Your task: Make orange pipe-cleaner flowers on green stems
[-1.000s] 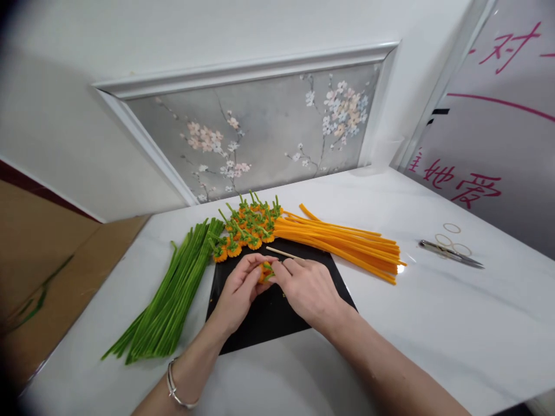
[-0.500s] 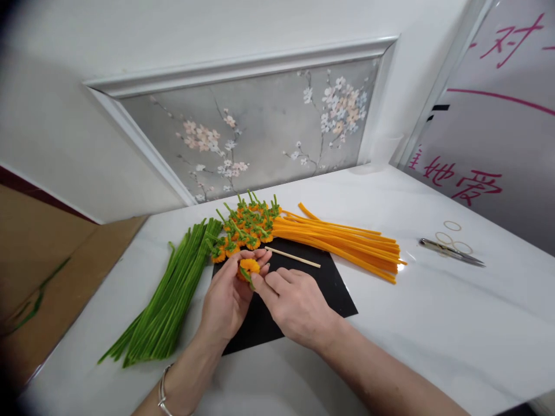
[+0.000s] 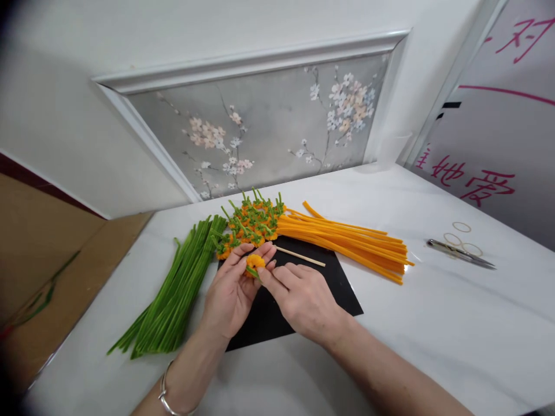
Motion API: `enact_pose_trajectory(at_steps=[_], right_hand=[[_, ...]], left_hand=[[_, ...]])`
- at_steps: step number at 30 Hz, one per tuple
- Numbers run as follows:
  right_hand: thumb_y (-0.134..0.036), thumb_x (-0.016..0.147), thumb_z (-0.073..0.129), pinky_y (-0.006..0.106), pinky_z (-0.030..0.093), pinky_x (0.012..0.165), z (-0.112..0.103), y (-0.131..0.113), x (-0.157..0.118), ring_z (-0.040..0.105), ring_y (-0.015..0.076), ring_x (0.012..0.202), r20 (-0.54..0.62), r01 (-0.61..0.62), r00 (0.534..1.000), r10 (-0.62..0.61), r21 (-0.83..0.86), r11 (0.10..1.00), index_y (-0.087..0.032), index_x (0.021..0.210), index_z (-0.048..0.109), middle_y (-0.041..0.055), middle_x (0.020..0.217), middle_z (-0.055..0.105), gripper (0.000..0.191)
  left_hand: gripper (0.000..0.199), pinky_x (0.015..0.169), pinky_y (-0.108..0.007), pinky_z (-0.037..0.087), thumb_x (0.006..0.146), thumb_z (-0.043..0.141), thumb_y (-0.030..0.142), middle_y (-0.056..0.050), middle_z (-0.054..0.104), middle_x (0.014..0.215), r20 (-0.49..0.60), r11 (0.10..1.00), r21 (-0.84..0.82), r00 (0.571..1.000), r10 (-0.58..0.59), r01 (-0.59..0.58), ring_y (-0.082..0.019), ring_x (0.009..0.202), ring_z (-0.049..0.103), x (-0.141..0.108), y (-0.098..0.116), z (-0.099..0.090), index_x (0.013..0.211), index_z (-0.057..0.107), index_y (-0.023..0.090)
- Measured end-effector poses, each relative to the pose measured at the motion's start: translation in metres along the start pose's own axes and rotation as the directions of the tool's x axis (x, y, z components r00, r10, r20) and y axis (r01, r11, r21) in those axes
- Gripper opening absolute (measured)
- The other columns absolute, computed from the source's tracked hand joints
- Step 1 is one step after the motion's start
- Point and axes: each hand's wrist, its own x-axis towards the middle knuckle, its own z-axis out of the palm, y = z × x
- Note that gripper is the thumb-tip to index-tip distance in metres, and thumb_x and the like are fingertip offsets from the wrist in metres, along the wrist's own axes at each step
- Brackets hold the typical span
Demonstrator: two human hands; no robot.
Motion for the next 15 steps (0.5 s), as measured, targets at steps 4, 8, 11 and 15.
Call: enact_pose_trajectory(at_steps=[4, 8, 11, 15], right_hand=[[-0.013, 0.095, 0.046, 0.022, 0.051, 0.068, 0.0, 0.002, 0.002, 0.064, 0.0113, 0.072, -0.021, -0.118, 0.992, 0.122, 0.134, 0.984, -0.014, 0.111, 0.065, 0.0046, 0.081, 0.069, 0.025], [-0.015, 0.095, 0.045, 0.021, 0.053, 0.07, 0.0, 0.008, 0.001, 0.066, 0.0129, 0.076, 0.006, -0.231, 0.972, 0.233, 0.158, 0.96, -0.018, 0.108, 0.067, 0.0066, 0.085, 0.07, 0.025], [-0.018, 0.095, 0.046, 0.022, 0.053, 0.072, -0.001, 0.012, 0.0, 0.066, 0.0136, 0.076, 0.057, -0.295, 0.956, 0.289, 0.166, 0.941, -0.017, 0.108, 0.066, 0.0068, 0.085, 0.069, 0.023], [-0.019, 0.095, 0.048, 0.024, 0.051, 0.073, -0.003, 0.013, 0.002, 0.066, 0.0148, 0.078, 0.051, -0.29, 0.957, 0.285, 0.148, 0.946, -0.017, 0.101, 0.066, 0.0069, 0.086, 0.069, 0.019]], left_hand=[[0.009, 0.09, -0.033, 0.053, 0.088, 0.059, 0.022, -0.01, 0.068, 0.116, 0.031, 0.999, 0.028, 0.999, -0.023, 0.022, -0.023, 0.113, 0.062, 0.002, -0.005, -0.007, 0.096, 0.058, 0.017], [0.016, 0.083, -0.029, 0.056, 0.089, 0.059, 0.031, -0.009, 0.065, 0.119, 0.075, 0.986, 0.168, 0.997, -0.025, 0.012, -0.022, 0.113, 0.06, 0.004, -0.01, -0.012, 0.096, 0.063, 0.017], [0.018, 0.088, -0.027, 0.054, 0.089, 0.059, 0.031, -0.007, 0.062, 0.123, 0.104, 0.965, 0.264, 0.994, -0.04, 0.011, -0.019, 0.111, 0.059, 0.006, -0.012, -0.016, 0.098, 0.066, 0.018], [0.021, 0.086, -0.024, 0.053, 0.088, 0.059, 0.029, -0.006, 0.064, 0.115, 0.112, 0.932, 0.362, 0.992, -0.066, 0.021, -0.014, 0.097, 0.062, 0.007, -0.013, -0.02, 0.103, 0.069, 0.019]])
